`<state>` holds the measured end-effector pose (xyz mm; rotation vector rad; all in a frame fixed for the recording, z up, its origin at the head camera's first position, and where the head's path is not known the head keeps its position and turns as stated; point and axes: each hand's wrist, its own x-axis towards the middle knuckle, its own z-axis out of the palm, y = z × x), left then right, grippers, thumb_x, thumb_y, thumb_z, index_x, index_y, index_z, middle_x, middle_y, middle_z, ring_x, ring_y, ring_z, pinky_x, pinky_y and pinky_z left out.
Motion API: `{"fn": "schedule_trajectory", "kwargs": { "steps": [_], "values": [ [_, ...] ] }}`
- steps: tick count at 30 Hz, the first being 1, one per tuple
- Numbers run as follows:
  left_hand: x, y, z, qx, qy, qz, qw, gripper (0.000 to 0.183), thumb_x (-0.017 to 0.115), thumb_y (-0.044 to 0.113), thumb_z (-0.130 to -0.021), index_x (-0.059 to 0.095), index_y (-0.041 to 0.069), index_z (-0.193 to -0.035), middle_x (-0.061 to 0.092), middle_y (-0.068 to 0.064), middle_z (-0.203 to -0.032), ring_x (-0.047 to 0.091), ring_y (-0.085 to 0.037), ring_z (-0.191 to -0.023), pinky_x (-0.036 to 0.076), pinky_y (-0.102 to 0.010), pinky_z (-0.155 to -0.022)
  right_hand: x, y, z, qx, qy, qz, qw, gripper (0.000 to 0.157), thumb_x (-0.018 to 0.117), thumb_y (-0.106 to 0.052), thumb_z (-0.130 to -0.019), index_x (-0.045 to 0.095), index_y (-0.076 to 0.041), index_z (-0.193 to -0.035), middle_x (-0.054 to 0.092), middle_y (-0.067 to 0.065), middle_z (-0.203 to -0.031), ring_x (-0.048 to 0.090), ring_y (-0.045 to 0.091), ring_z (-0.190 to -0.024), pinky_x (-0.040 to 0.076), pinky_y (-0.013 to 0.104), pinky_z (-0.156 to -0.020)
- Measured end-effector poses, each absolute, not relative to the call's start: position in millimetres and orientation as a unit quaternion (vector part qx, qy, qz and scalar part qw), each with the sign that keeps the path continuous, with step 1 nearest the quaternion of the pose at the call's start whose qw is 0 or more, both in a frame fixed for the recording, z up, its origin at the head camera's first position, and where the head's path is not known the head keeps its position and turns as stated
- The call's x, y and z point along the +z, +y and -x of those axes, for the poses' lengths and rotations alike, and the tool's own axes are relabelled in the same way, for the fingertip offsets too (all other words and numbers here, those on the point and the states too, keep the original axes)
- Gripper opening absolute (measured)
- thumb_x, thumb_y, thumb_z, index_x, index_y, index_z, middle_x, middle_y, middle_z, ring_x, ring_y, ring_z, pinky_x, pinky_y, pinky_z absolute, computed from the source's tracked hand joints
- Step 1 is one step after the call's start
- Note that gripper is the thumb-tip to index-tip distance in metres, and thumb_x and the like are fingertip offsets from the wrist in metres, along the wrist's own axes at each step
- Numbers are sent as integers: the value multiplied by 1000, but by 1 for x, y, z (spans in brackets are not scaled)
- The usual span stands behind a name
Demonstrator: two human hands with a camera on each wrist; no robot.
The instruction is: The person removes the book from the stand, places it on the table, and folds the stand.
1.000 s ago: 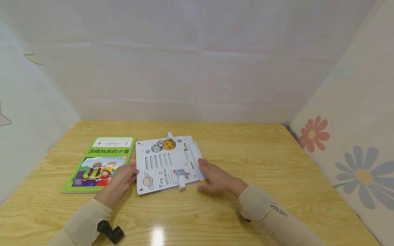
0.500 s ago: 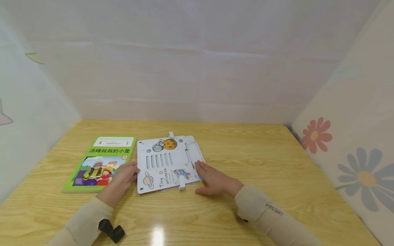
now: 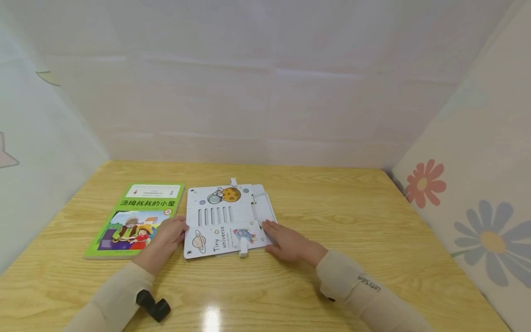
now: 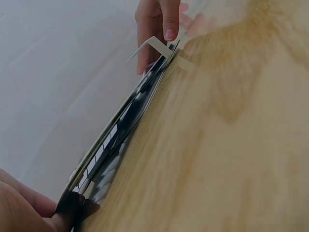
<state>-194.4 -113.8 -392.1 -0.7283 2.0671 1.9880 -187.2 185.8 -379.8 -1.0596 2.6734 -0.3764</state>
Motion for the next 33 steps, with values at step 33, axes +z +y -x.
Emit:
{"fn": "schedule_trajectory", "kwargs": {
  "steps": [33],
  "values": [
    [-393, -115, 223, 662, 709, 202, 135, 48, 40, -10, -79, 38, -3, -127, 44, -18, -121, 47, -20, -93, 41, -21, -66, -374, 175, 178, -124, 945, 288, 92, 55, 60, -25, -81, 42, 4, -124, 45, 14, -123, 42, 25, -111, 34, 36, -91]
  ]
}}
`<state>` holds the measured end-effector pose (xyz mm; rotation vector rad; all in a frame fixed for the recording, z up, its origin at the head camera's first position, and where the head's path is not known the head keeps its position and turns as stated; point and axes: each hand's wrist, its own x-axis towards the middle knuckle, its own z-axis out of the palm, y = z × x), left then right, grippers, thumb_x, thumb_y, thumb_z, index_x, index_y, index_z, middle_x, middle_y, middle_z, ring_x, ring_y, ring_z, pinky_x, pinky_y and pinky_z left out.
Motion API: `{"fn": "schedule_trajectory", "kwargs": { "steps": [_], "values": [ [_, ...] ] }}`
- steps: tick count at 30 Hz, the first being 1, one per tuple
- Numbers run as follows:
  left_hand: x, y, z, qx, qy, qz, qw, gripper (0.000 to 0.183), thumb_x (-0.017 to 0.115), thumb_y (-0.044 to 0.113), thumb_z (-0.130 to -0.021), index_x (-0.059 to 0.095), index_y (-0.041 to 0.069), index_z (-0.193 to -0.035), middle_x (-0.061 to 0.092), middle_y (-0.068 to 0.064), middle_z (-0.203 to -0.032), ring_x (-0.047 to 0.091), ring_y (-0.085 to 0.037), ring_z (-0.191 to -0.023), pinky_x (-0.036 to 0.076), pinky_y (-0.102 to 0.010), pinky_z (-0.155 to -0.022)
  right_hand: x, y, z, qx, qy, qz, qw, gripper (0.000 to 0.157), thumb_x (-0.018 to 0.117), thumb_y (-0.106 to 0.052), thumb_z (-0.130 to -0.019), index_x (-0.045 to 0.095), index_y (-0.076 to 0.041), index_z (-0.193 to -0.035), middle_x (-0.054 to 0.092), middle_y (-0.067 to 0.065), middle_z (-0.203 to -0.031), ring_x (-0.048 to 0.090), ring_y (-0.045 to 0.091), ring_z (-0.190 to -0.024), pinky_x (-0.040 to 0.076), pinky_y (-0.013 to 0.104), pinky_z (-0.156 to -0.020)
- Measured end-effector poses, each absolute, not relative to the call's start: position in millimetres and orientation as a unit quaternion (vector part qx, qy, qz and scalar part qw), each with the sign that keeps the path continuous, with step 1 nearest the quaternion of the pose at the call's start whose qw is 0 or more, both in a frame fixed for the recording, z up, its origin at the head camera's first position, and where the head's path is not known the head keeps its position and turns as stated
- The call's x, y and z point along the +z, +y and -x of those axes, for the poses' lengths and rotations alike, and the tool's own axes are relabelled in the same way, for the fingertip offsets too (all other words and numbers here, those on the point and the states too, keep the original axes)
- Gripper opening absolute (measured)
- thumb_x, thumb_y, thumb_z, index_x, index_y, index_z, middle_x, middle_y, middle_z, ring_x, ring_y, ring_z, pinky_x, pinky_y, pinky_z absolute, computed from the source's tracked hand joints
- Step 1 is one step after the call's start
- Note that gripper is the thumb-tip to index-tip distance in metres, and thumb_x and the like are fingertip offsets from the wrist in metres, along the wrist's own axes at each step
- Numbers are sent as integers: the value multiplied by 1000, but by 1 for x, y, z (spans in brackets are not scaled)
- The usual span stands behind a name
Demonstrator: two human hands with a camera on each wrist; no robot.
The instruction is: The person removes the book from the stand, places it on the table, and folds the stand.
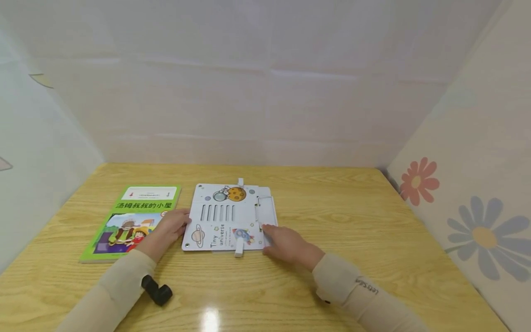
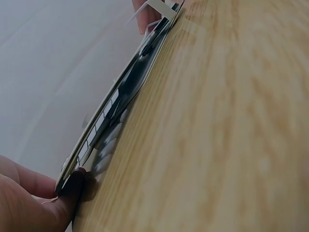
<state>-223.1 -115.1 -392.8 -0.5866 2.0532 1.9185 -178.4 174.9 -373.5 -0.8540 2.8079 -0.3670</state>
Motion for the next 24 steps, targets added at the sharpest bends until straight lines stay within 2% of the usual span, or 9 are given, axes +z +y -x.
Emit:
{"fn": "schedule_trajectory", "kwargs": {
  "steps": [4, 7, 12, 18, 24],
  "values": [
    [-395, -116, 225, 676, 696, 199, 136, 48, 39, -9, -80, 36, -4, -127, 43, -18, -122, 42, -25, -106, 38, -30, -84, -365, 166, 179, -138, 943, 288, 97, 60, 62, -29, -79, 41, 5, -124, 44, 16, -124, 41, 26, -113, 33, 36, -92],
    [-396, -116, 225, 686, 689, 194, 134, 47, 39, -9, -81, 36, -4, -127, 43, -19, -123, 41, -26, -108, 36, -33, -89, -360, 156, 178, -152, 938, 297, 96, 65, 65, -33, -76, 40, 3, -125, 42, 15, -126, 38, 25, -115, 31, 36, -94],
    [-396, -117, 224, 693, 683, 190, 131, 46, 39, -10, -81, 37, -5, -126, 43, -19, -122, 41, -27, -110, 35, -34, -90, -359, 141, 177, -158, 929, 316, 109, 72, 66, -39, -73, 40, 2, -126, 43, 12, -126, 37, 23, -116, 30, 34, -95],
    [-395, -116, 222, 686, 689, 189, 136, 46, 40, -10, -80, 37, -5, -126, 44, -20, -121, 43, -27, -107, 38, -32, -87, -365, 131, 178, -142, 930, 322, 103, 70, 65, -45, -71, 47, 0, -121, 52, 8, -117, 49, 16, -101, 39, 29, -85],
    [-395, -115, 222, 685, 689, 195, 137, 46, 40, -10, -80, 37, -5, -126, 44, -19, -121, 43, -26, -107, 38, -32, -87, -365, 129, 181, -138, 934, 311, 104, 68, 66, -47, -69, 52, -3, -118, 55, 6, -113, 51, 13, -97, 41, 27, -81]
  ]
}}
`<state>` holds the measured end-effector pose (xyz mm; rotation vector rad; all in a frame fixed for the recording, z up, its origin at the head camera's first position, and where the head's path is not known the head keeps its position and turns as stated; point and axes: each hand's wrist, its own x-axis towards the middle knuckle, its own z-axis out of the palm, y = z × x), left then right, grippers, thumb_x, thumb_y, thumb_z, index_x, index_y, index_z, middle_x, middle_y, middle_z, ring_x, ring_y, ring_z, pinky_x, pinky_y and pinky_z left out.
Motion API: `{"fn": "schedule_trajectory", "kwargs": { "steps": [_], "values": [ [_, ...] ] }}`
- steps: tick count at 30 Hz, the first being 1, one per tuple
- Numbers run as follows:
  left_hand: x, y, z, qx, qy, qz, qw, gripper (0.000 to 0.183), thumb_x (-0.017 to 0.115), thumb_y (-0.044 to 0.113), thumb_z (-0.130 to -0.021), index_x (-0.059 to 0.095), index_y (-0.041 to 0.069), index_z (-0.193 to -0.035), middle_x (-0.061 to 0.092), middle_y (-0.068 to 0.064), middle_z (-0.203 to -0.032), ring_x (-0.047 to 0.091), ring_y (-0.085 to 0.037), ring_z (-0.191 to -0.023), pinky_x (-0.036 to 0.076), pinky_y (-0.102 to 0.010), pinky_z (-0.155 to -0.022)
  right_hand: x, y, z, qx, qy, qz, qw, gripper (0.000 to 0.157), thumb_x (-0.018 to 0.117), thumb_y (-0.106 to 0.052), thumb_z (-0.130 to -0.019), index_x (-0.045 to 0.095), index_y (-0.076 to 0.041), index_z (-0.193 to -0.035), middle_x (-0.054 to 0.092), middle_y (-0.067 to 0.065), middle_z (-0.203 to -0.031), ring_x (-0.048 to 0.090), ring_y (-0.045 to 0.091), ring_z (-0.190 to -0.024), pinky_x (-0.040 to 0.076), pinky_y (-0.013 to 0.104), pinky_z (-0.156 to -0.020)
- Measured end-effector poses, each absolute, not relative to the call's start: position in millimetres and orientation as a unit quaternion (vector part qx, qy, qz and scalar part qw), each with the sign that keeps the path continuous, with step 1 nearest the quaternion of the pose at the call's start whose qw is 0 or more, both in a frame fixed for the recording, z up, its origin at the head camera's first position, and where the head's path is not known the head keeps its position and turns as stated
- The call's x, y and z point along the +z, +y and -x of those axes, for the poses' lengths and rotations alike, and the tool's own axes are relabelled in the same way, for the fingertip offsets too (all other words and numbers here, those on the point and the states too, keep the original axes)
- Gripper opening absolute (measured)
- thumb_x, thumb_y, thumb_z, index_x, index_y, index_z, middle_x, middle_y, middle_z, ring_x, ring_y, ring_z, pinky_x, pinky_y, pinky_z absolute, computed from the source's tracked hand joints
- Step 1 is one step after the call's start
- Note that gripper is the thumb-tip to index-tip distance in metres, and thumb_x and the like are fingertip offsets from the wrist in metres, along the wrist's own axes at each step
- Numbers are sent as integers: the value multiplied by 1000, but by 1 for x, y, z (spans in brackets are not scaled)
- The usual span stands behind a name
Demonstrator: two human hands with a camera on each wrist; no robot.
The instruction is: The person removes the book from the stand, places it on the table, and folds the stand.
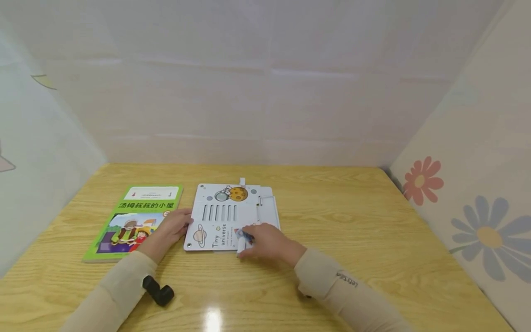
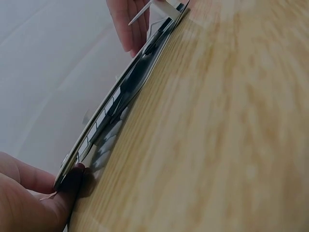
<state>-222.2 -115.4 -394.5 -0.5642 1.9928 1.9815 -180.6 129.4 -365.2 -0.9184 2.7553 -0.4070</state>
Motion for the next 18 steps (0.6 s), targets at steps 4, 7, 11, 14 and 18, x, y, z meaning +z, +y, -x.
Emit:
{"fn": "schedule_trajectory", "kwargs": {
  "steps": [4, 7, 11, 14, 18],
  "values": [
    [-394, -115, 223, 688, 686, 195, 136, 47, 40, -10, -81, 36, -5, -127, 43, -19, -123, 42, -27, -109, 37, -32, -88, -365, 130, 183, -144, 932, 313, 112, 67, 66, -47, -68, 52, -3, -117, 56, 6, -111, 51, 9, -86, 42, 25, -75],
    [-395, -115, 223, 686, 688, 197, 133, 47, 40, -9, -81, 36, -5, -127, 42, -19, -123, 42, -27, -109, 38, -32, -87, -365, 131, 185, -145, 930, 320, 112, 64, 65, -45, -70, 53, -3, -117, 58, 4, -107, 48, 8, -77, 41, 23, -70],
    [-396, -115, 222, 683, 692, 196, 131, 47, 40, -9, -81, 36, -5, -127, 42, -19, -123, 43, -26, -108, 38, -31, -86, -365, 131, 188, -144, 928, 326, 109, 56, 65, -41, -72, 56, -4, -114, 60, -1, -92, 46, 8, -70, 39, 23, -63],
    [-396, -115, 222, 683, 692, 194, 131, 47, 40, -9, -81, 36, -5, -127, 42, -19, -123, 42, -26, -108, 38, -31, -86, -365, 130, 189, -139, 928, 330, 103, 52, 65, -39, -73, 58, -4, -111, 60, -3, -83, 45, 7, -66, 38, 22, -60],
    [-395, -115, 221, 681, 694, 194, 132, 47, 40, -9, -81, 36, -4, -127, 43, -19, -123, 42, -25, -107, 37, -31, -86, -363, 129, 189, -141, 927, 334, 99, 46, 66, -38, -73, 61, -6, -105, 55, -7, -70, 42, 6, -60, 35, 20, -54]
  ]
}}
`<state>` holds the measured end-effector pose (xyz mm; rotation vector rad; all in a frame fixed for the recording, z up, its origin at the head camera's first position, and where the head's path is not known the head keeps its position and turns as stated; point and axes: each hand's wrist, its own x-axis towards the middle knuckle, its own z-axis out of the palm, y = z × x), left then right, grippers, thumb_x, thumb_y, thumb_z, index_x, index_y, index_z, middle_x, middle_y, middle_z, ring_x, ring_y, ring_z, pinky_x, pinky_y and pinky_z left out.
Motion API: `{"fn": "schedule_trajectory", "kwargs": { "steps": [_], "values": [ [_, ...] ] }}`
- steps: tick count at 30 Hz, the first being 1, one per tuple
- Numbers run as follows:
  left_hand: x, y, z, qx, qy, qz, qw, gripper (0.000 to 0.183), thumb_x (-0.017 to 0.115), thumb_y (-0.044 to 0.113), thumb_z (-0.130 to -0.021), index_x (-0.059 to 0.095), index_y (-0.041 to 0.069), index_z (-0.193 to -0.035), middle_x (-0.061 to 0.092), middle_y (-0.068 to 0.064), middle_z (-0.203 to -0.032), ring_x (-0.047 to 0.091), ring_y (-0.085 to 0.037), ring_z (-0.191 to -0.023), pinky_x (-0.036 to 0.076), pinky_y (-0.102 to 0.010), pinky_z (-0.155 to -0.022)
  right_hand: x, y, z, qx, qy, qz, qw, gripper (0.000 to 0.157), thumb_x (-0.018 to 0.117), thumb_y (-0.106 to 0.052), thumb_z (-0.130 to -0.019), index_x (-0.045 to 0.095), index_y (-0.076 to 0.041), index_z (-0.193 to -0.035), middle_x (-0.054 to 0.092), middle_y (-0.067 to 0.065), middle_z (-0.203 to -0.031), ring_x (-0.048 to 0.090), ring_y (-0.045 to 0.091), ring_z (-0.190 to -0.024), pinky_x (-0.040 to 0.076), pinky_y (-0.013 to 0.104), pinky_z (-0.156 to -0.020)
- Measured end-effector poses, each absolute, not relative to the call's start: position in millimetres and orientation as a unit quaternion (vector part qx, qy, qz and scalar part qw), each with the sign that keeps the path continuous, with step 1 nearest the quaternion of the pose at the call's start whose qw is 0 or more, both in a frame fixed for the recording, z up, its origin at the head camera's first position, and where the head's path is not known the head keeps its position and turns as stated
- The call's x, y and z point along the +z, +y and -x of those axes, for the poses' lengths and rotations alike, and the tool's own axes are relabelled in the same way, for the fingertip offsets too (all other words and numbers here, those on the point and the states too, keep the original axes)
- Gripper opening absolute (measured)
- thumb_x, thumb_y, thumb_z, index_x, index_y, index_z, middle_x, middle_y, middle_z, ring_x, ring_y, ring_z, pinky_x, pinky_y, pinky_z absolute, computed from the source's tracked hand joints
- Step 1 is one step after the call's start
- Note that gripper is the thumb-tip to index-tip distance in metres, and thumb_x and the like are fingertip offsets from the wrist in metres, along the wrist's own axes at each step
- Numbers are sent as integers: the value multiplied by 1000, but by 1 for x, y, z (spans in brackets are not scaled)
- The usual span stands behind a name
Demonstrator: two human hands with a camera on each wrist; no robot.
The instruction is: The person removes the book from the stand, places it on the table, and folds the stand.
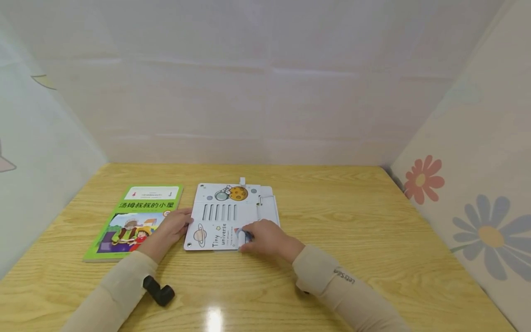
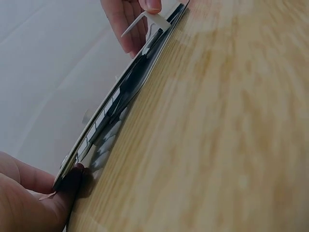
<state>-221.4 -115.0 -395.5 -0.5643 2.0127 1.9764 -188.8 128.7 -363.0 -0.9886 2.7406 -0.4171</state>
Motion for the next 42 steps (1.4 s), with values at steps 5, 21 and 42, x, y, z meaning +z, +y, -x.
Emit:
{"fn": "schedule_trajectory", "kwargs": {
  "steps": [5, 21, 42],
  "values": [
    [-394, -117, 220, 681, 695, 191, 130, 46, 39, -9, -81, 36, -5, -127, 42, -20, -123, 42, -26, -107, 38, -30, -84, -361, 127, 191, -141, 924, 337, 109, 49, 66, -38, -72, 60, -4, -108, 59, -6, -77, 43, 5, -62, 38, 20, -57],
    [-399, -117, 221, 690, 689, 183, 127, 45, 40, -8, -82, 36, -5, -127, 43, -20, -122, 42, -27, -108, 37, -33, -86, -335, 128, 269, -183, 938, 238, 173, 60, 60, -32, -80, 42, 4, -124, 44, 15, -124, 38, 27, -115, 32, 37, -93],
    [-406, -111, 223, 688, 697, 168, 116, 43, 43, -6, -82, 40, -4, -125, 47, -18, -119, 46, -24, -103, 40, -29, -81, -369, 109, 318, -378, 897, 138, 182, 60, 48, -20, -89, 16, 0, -136, 20, 16, -138, 17, 29, -125, 17, 41, -100]
  ]
}}
